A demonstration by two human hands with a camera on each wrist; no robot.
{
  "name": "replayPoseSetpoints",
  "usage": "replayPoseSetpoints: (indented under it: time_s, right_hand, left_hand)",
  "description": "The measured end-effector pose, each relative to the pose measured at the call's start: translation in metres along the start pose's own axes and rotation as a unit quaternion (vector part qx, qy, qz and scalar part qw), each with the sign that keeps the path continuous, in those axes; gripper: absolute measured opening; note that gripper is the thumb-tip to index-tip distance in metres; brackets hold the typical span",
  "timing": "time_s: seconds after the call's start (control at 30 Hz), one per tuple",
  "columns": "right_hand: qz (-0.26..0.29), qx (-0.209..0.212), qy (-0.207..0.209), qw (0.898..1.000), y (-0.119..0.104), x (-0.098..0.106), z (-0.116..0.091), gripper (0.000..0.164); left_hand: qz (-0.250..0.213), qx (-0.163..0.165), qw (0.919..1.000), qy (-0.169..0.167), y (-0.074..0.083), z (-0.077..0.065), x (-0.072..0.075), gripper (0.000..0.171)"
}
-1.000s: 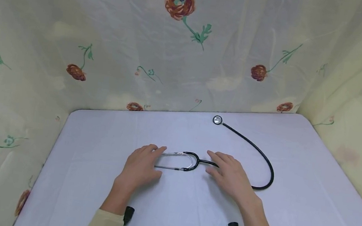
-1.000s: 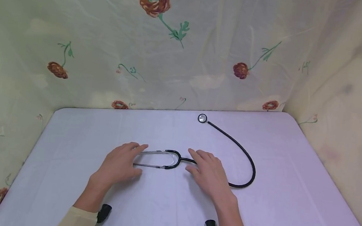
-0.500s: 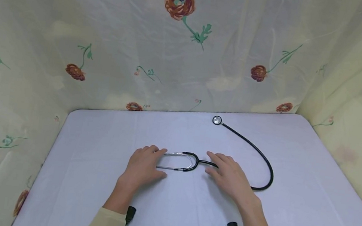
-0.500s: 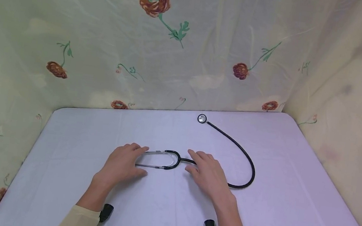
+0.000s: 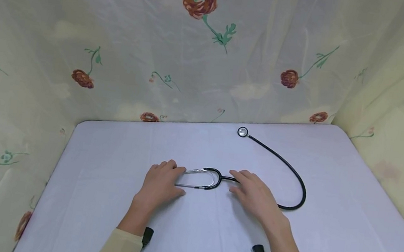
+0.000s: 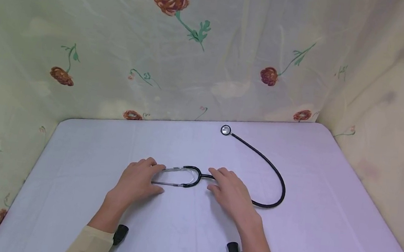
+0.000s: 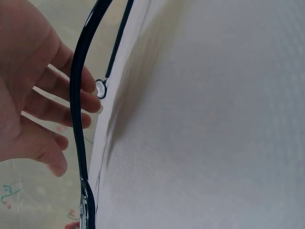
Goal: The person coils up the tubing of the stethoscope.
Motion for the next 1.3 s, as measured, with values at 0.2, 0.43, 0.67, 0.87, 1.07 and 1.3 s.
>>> replayPoseSetpoints:
  time_s: [0.2, 0.43, 0.67, 0.87, 1.07, 1.3]
  right_hand:
    - [-0.008, 0.003, 0.002, 1.000, -0.001, -0.001, 0.001, 0.042]
    - [0.000, -0.004, 0.023, 1.000, -0.002, 0.000, 0.004, 0.028]
    - [0.003, -0.001, 0.047, 0.999, -0.005, 0.002, 0.008, 0.020]
    - [0.007, -0.002, 0.065, 0.998, -0.006, 0.005, 0.011, 0.017]
    - [0.019, 0.001, 0.095, 0.995, -0.007, 0.007, 0.010, 0.013]
    - [0.027, 0.002, 0.115, 0.993, -0.008, 0.009, 0.008, 0.012]
  left_hand:
    - [0.010, 0.001, 0.9999, -0.013, 0.002, 0.002, 0.002, 0.062]
    - [0.013, -0.007, 0.9998, -0.015, 0.004, 0.001, 0.001, 0.065]
    - [0.016, -0.008, 0.9997, -0.016, 0.004, 0.002, 0.000, 0.064]
    - [0.021, -0.016, 0.9995, -0.016, 0.004, 0.003, -0.001, 0.062]
    - [0.035, -0.022, 0.9990, -0.019, 0.007, 0.005, -0.001, 0.063]
    - [0.035, -0.024, 0.9990, -0.017, 0.007, 0.004, 0.001, 0.064]
Point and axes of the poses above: each hand's wrist, its own z-axis towards the middle knuckle, its own x-axis out of the back of the hand, y = z × x, the point moved 1 cm from there along z, towards the middle knuckle, and after that the axes turned 6 degrees about y, right-handed, at the moved point
